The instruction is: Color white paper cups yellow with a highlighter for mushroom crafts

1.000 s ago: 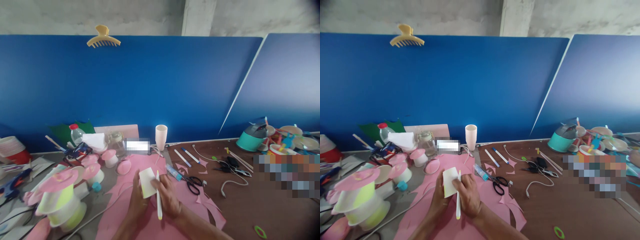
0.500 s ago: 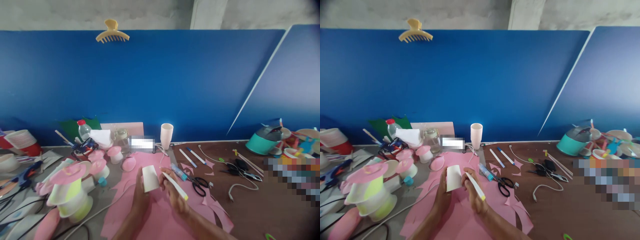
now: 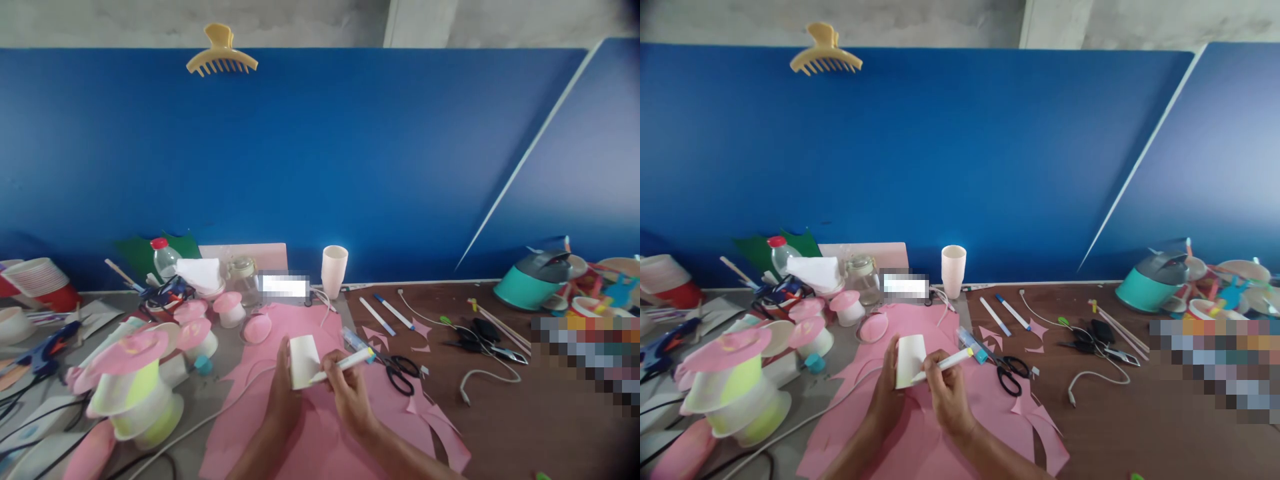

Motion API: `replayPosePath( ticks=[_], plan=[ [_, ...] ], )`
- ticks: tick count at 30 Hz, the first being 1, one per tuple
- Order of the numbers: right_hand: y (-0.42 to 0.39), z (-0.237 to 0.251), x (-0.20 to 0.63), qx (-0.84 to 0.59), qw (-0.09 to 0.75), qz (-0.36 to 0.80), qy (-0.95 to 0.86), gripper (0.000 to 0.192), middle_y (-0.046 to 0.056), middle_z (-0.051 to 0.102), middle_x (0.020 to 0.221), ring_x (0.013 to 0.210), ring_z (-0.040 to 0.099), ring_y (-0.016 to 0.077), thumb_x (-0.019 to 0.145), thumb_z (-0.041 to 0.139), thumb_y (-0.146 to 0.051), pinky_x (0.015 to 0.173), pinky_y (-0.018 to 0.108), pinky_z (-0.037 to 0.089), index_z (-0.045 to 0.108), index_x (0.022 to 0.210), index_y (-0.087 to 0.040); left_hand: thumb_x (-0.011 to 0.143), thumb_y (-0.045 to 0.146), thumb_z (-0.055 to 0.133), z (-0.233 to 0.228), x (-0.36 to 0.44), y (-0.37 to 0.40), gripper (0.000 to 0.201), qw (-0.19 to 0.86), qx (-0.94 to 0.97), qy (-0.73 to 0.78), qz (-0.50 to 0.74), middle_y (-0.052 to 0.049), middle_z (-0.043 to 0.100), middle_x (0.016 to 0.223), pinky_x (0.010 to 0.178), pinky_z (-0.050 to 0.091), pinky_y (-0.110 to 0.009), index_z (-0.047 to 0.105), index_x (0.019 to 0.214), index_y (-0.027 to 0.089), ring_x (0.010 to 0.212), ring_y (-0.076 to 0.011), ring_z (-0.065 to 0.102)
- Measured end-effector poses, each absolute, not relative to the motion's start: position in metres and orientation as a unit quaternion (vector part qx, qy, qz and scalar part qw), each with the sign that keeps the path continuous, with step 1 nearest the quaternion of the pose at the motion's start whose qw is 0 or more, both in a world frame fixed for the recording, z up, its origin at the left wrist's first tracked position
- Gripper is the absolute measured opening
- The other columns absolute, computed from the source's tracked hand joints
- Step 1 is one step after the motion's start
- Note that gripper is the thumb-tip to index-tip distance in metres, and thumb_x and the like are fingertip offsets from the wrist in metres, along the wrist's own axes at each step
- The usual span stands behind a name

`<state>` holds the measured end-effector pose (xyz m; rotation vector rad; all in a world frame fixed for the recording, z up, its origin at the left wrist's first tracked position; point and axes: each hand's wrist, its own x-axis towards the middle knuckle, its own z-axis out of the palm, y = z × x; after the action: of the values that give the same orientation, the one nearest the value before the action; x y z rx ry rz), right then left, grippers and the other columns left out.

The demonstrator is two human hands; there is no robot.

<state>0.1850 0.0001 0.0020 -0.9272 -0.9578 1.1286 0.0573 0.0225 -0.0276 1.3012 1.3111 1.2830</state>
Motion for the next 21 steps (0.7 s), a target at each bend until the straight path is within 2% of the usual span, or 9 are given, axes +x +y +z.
replayPosePath(
  ticks=[7, 13, 18, 21],
  plan=[
    [0.000, -0.001, 0.186, -0.404, 0.632, 0.467, -0.468, 0.043, -0.006, 0.037, 0.051, 0.049, 0.030, 0.0106, 0.083, 0.060, -0.059, 0.047, 0.025, 0.027, 0.056, 0.064, -0.020, 0.067, 0.031, 0.065, -0.018, 0.064, 0.020, 0.066, 0.434, 0.493, 0.532, 0.535, -0.016, 0.056, 0.140, 0.111, 0.038, -0.049, 0.051, 0.130, 0.017, 0.132, -0.0355, 0.048],
    [0.004, 0.002, 0.187, -0.437, 0.654, 0.511, -0.346, 0.046, -0.007, 0.037, 0.049, 0.047, 0.032, 0.0103, 0.075, 0.065, -0.064, 0.046, 0.024, 0.028, 0.054, 0.064, -0.021, 0.059, 0.030, 0.070, -0.010, 0.066, 0.019, 0.061, 0.448, 0.447, 0.529, 0.565, -0.011, 0.065, 0.129, 0.109, 0.042, -0.044, 0.061, 0.118, 0.021, 0.126, -0.0364, 0.053],
    [0.006, 0.003, 0.188, -0.433, 0.656, 0.527, -0.322, 0.046, -0.006, 0.038, 0.046, 0.046, 0.034, 0.0105, 0.072, 0.069, -0.062, 0.045, 0.023, 0.030, 0.054, 0.058, -0.021, 0.057, 0.027, 0.068, -0.009, 0.066, 0.019, 0.068, 0.445, 0.469, 0.529, 0.550, -0.014, 0.059, 0.137, 0.110, 0.040, -0.044, 0.057, 0.124, 0.016, 0.131, -0.0360, 0.048],
    [0.005, 0.005, 0.187, -0.427, 0.658, 0.527, -0.326, 0.047, -0.007, 0.038, 0.046, 0.045, 0.033, 0.0095, 0.071, 0.071, -0.063, 0.045, 0.023, 0.031, 0.054, 0.058, -0.020, 0.058, 0.028, 0.066, -0.009, 0.067, 0.018, 0.069, 0.443, 0.474, 0.528, 0.548, -0.016, 0.062, 0.131, 0.107, 0.042, -0.045, 0.056, 0.125, 0.014, 0.127, -0.0364, 0.052]
  ],
)
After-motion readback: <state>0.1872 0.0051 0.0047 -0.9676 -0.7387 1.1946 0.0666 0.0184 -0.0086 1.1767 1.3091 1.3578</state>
